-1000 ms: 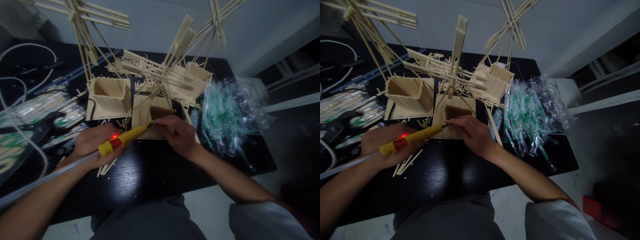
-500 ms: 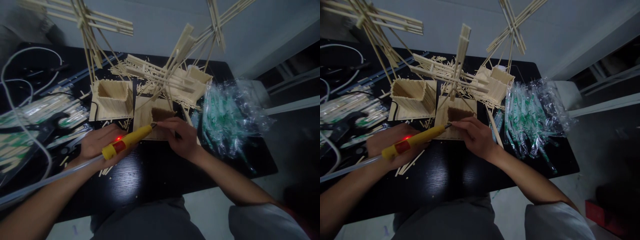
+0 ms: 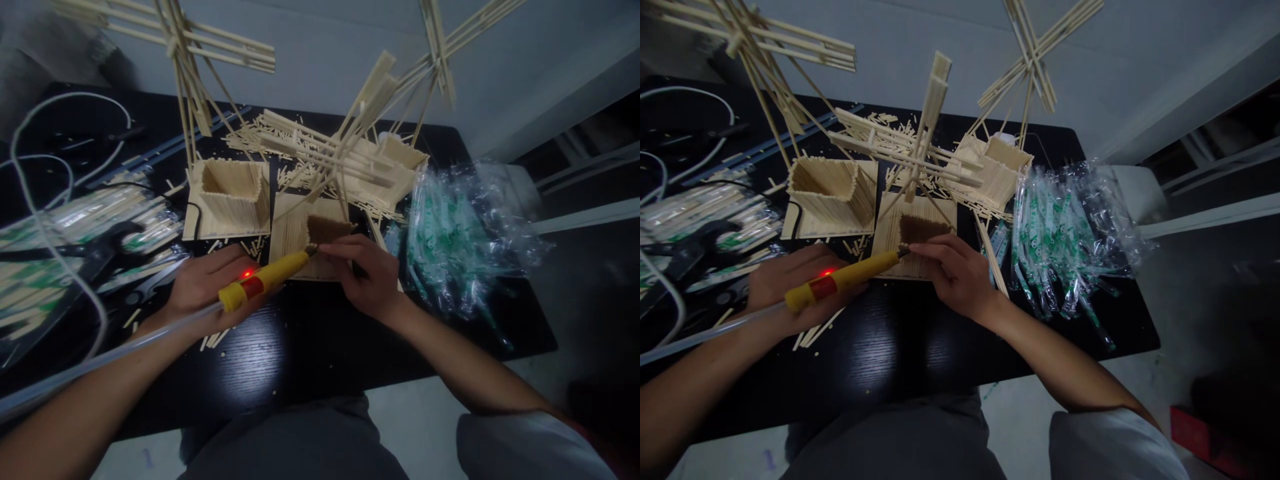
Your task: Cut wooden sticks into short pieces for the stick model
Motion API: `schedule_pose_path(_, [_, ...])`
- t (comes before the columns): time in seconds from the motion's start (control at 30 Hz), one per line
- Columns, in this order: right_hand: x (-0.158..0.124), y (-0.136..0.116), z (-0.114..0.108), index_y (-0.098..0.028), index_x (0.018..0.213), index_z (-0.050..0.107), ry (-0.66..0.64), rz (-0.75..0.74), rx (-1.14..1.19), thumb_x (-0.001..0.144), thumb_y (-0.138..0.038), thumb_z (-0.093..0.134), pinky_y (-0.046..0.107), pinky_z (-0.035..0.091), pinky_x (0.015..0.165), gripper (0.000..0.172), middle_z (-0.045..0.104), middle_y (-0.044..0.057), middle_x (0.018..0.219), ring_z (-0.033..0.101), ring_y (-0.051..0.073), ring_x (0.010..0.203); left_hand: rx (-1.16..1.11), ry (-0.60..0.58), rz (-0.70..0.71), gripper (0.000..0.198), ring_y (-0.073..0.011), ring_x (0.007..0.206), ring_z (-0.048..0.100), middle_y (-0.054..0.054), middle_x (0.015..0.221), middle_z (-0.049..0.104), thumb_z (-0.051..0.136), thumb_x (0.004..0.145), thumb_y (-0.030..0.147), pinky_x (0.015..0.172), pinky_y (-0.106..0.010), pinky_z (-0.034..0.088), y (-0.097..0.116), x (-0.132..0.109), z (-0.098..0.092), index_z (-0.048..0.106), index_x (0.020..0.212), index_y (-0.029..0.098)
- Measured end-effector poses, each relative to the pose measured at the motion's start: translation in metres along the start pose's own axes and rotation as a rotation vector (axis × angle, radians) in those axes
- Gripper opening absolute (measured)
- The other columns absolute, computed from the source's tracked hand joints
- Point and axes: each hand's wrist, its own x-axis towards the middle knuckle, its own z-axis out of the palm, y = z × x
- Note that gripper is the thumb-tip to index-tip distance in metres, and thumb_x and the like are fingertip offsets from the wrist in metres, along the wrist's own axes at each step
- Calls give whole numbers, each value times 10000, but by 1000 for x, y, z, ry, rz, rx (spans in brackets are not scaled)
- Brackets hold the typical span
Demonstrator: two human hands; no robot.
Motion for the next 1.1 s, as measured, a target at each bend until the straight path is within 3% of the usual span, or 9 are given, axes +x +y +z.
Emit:
schedule_pose_path(0.13, [1,-1,-1,-236,1120,737,1,0,1,976,-69,589,299,641,767,265,767,50,977,754,167,880,125,31,15,176,-129,640,554,-4,778,616,622,994,345,515,-306,391,8,6,-3,599,858,236])
schedule_pose_path(0.5, [1,0,-2,-244,1123,728,9,-2,6,966,-59,606,289,626,758,272,758,42,979,746,158,874,117,-40,29,210,-149,584,526,7,676,531,668,948,337,501,-316,326,3,8,0,573,782,250])
schedule_pose_path(1.1, [0,2,-2,-259,1142,726,2,12,14,963,-44,595,290,625,759,309,749,33,975,743,157,873,72,-73,43,250,-129,585,590,5,695,578,611,989,350,498,-255,395,4,14,-3,600,777,218])
